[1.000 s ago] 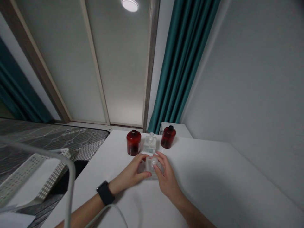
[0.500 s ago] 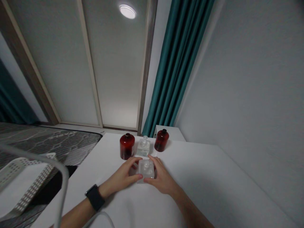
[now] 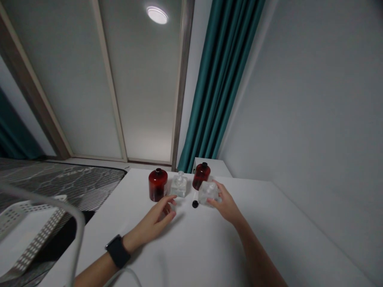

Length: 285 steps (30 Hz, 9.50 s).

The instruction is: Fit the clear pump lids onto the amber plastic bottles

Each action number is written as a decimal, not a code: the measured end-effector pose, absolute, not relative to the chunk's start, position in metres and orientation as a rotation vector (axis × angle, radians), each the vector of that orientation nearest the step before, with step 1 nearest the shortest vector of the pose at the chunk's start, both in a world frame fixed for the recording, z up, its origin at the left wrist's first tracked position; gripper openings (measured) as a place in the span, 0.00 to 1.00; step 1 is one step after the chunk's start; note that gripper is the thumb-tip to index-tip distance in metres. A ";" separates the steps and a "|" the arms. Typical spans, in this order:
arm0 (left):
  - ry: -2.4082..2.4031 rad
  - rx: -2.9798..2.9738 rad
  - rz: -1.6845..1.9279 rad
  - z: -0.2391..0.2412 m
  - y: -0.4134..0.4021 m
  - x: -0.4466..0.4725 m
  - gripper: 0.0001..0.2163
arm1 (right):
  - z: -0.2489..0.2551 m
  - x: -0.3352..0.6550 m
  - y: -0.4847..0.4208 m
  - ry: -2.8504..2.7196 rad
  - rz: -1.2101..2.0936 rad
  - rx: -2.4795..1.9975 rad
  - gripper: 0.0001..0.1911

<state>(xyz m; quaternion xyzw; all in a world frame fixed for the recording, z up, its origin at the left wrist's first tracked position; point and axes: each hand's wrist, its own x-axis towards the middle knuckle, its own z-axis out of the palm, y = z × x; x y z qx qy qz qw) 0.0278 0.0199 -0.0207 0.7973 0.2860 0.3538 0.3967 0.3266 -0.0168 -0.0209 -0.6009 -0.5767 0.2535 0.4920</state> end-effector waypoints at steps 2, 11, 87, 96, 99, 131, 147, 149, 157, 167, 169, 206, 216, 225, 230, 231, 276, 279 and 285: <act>0.718 2.019 0.892 -0.024 0.020 0.028 0.20 | -0.028 0.334 -0.014 -1.360 0.620 -1.489 0.37; 0.716 2.104 0.785 -0.026 0.020 0.028 0.20 | -0.050 0.337 -0.003 -1.297 0.619 -1.496 0.43; 0.698 2.740 0.900 -0.002 0.028 0.013 0.38 | -0.009 0.233 -0.043 -1.376 0.116 -1.216 0.06; 0.733 2.727 0.866 -0.005 0.031 0.012 0.39 | -0.009 0.230 -0.046 -1.537 0.217 -1.198 0.15; 0.724 2.718 0.888 -0.004 0.031 0.012 0.38 | -0.012 0.233 -0.044 -1.500 0.230 -1.211 0.16; 0.711 2.692 0.824 -0.003 0.031 0.011 0.38 | -0.020 0.238 -0.037 -1.210 0.478 -1.129 0.09; 0.694 2.713 0.809 -0.003 0.031 0.012 0.38 | -0.013 0.235 -0.042 -1.423 0.411 -1.088 0.05; 0.689 2.721 0.817 -0.003 0.031 0.012 0.38 | -0.008 0.237 -0.044 -1.523 0.331 -1.108 0.11; 0.680 2.853 0.785 0.003 0.033 0.008 0.38 | -0.001 0.240 -0.043 -1.681 0.254 -1.184 0.07; 0.707 2.955 0.770 0.003 0.030 0.010 0.36 | -0.004 0.237 -0.042 -1.604 0.475 -1.250 0.05; 0.722 2.945 0.783 0.002 0.031 0.009 0.37 | -0.003 0.239 -0.042 -1.659 0.462 -1.184 0.08; 0.804 2.969 0.711 0.004 0.033 0.007 0.33 | -0.012 0.240 -0.042 -1.792 0.258 -1.247 0.13; 0.795 2.939 0.720 0.001 0.032 0.008 0.35 | -0.014 0.240 -0.044 -1.789 0.263 -1.282 0.16; 0.773 2.912 0.775 0.000 0.032 0.008 0.35 | -0.010 0.238 -0.046 -1.753 0.241 -1.304 0.15; 0.760 2.889 0.782 0.001 0.031 0.008 0.36 | -0.011 0.238 -0.046 -1.775 0.216 -1.260 0.08; 0.756 2.888 0.783 0.001 0.031 0.009 0.36 | -0.011 0.238 -0.046 -1.755 0.210 -1.291 0.05; 0.759 2.887 0.849 0.002 0.026 0.009 0.37 | -0.009 0.241 -0.046 -1.840 0.183 -1.278 0.12; 0.816 2.957 0.908 0.001 0.023 0.011 0.36 | -0.009 0.240 -0.047 -1.788 0.232 -1.312 0.11; 0.906 2.997 1.015 -0.004 0.015 0.017 0.35 | -0.008 0.237 -0.049 -1.695 0.415 -1.332 0.12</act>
